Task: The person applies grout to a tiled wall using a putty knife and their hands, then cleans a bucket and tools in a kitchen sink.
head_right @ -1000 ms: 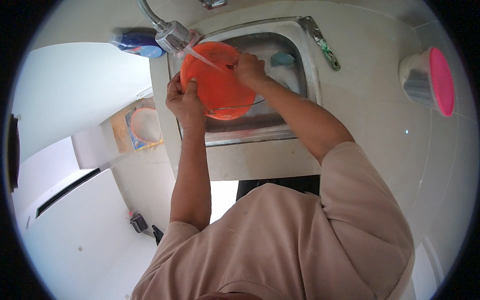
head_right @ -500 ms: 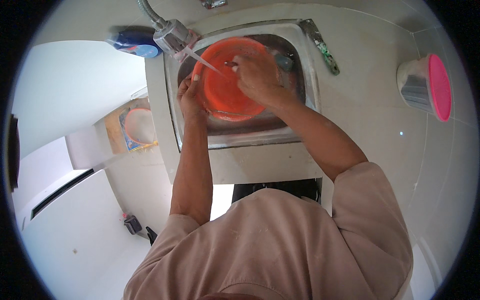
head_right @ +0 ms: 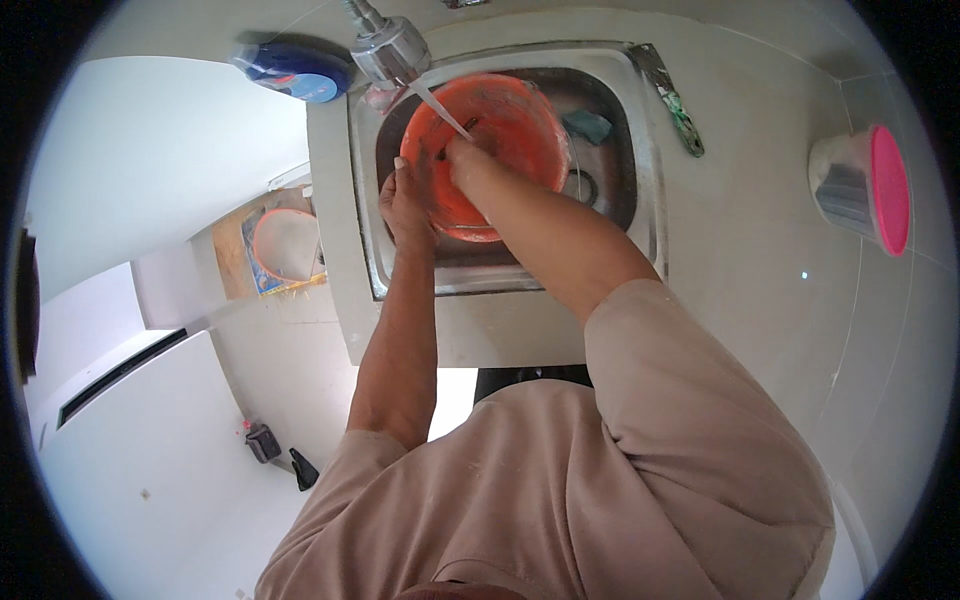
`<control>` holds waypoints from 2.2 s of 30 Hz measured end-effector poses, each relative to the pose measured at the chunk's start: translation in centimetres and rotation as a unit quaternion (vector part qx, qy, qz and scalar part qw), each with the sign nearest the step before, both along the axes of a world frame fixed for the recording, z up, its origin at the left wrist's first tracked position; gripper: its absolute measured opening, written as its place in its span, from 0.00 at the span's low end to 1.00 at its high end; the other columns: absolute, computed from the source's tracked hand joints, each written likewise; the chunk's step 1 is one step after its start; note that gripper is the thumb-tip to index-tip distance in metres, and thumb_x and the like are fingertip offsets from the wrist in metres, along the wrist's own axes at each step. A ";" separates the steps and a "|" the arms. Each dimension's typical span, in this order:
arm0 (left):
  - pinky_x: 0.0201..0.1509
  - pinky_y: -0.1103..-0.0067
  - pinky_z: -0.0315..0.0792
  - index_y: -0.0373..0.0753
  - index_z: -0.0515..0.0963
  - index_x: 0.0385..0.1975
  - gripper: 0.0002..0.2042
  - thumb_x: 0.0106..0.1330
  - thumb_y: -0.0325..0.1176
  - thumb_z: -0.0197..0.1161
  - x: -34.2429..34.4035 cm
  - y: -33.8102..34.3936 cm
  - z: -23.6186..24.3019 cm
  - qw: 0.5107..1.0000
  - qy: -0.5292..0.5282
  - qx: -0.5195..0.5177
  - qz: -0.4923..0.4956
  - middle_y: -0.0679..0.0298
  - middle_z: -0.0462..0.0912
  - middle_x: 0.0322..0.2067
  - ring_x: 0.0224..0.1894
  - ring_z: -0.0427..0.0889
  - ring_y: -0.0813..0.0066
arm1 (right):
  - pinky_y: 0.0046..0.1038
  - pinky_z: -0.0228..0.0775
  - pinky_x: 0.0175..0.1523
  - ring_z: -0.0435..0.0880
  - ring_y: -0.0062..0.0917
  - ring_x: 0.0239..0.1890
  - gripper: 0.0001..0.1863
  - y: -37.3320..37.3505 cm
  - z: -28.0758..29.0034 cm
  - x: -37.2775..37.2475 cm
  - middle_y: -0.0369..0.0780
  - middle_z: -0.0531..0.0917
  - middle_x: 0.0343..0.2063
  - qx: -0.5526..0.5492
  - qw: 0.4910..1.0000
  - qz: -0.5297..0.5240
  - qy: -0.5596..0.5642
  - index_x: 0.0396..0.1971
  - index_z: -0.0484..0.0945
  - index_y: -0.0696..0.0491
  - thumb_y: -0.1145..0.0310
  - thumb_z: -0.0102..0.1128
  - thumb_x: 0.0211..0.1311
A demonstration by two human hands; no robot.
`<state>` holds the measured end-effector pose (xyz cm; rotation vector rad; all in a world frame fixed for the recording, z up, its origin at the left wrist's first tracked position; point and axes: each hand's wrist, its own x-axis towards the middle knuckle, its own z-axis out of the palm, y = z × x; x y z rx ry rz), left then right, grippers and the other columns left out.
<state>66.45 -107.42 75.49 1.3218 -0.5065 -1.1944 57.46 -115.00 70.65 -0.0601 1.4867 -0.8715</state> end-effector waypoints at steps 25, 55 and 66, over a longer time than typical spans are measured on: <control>0.24 0.85 0.64 0.34 0.80 0.32 0.16 0.72 0.44 0.62 3.6 0.8 -2.5 1.000 -0.008 -0.012 0.025 0.73 0.74 0.21 0.22 0.66 0.87 | 0.38 0.75 0.44 0.83 0.35 0.44 0.19 0.4 0.0 3.3 0.49 0.84 0.42 -0.008 0.934 0.340 0.112 0.53 0.78 0.59 0.70 0.55 0.63; 0.38 0.83 0.69 0.32 0.83 0.38 0.13 0.68 0.39 0.67 0.5 -1.6 -2.5 0.999 -0.049 0.002 -0.014 0.71 0.80 0.28 0.30 0.73 0.84 | 0.36 0.69 0.63 0.80 0.36 0.56 0.19 -0.9 -6.8 0.8 0.50 0.81 0.52 -0.136 0.877 0.395 0.237 0.54 0.77 0.56 0.64 0.54 0.66; 0.40 0.81 0.71 0.30 0.81 0.43 0.13 0.59 0.23 0.59 0.3 -1.7 -2.6 0.996 -0.052 0.053 -0.041 0.66 0.80 0.30 0.31 0.76 0.81 | 0.30 0.71 0.59 0.81 0.32 0.50 0.20 -1.6 -4.9 -3.9 0.41 0.82 0.40 0.034 0.974 0.203 0.099 0.45 0.78 0.54 0.58 0.37 0.75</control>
